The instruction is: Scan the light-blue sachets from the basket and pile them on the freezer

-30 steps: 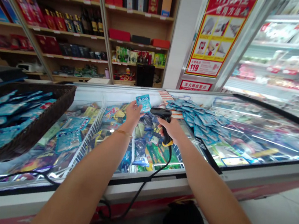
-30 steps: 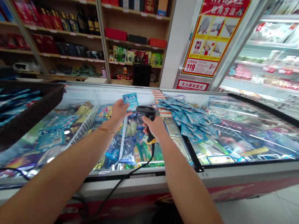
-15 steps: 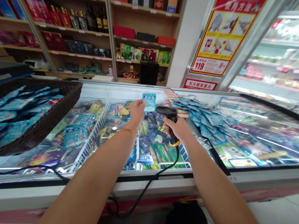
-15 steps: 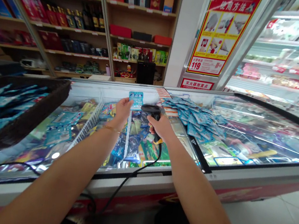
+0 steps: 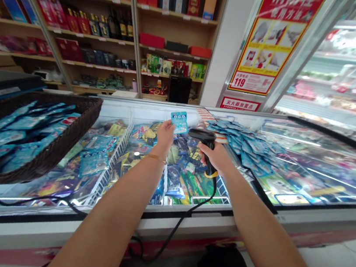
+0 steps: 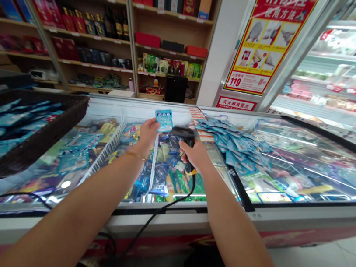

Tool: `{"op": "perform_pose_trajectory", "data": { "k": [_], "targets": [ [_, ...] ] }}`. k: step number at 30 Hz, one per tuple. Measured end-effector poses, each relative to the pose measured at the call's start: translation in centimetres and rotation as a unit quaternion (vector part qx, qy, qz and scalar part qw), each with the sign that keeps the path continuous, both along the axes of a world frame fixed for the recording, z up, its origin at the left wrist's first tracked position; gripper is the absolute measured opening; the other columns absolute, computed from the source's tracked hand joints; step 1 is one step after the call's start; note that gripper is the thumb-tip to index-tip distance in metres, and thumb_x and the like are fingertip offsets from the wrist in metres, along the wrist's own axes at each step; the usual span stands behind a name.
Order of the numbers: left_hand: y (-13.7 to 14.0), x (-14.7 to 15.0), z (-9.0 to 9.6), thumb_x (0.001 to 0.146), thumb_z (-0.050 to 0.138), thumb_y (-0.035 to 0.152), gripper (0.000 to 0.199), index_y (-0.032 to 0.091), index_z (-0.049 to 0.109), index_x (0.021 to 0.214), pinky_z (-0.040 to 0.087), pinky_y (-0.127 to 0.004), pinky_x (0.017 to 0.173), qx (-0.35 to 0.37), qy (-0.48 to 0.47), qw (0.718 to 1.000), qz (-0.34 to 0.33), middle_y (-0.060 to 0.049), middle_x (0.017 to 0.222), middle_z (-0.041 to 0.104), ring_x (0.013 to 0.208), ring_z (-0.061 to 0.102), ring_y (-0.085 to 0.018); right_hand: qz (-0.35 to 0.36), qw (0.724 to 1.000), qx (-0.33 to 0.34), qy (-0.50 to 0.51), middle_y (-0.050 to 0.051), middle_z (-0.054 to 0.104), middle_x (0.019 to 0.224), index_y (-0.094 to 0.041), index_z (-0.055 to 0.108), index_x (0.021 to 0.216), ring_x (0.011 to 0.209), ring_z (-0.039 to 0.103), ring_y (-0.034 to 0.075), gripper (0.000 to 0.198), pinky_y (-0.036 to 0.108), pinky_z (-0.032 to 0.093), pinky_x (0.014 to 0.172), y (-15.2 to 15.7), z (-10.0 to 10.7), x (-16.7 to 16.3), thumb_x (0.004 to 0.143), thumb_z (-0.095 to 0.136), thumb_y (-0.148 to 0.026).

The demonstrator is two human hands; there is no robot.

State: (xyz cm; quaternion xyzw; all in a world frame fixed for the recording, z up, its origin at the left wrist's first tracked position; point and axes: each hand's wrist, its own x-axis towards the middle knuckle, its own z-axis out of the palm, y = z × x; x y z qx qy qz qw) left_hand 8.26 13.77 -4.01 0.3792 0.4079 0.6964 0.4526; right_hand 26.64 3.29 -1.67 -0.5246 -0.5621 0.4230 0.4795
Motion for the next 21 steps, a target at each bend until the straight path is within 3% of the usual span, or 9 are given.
{"op": "perform_pose_trajectory", "data": {
  "k": [13, 21],
  "targets": [
    [0.0, 0.0, 0.0, 0.079, 0.063, 0.013, 0.027, 0.016, 0.07, 0.105, 0.059, -0.03, 0.075, -0.005, 0.006, 1.0, -0.002, -0.007, 0.098, 0.075, 0.089, 0.071, -0.02, -0.006, 1.0, -0.007, 0.007, -0.001, 0.062, 0.056, -0.019, 0.058, 0.077, 0.04, 0.055, 0.012, 0.02, 0.023, 0.045, 0.038, -0.2, 0.4, -0.2, 0.082, 0.073, -0.032],
    [-0.3, 0.6, -0.1, 0.076, 0.067, 0.018, 0.026, 0.017, 0.07, 0.102, 0.06, -0.033, 0.079, -0.007, 0.059, 0.998, 0.03, -0.004, 0.087, 0.071, 0.083, 0.07, -0.018, -0.022, 0.998, -0.028, 0.056, -0.002, 0.063, 0.059, -0.018, 0.057, 0.076, 0.039, 0.055, 0.01, 0.019, 0.022, 0.046, 0.037, -0.6, 1.4, -0.4, 0.082, 0.072, -0.027]
  ]
}}
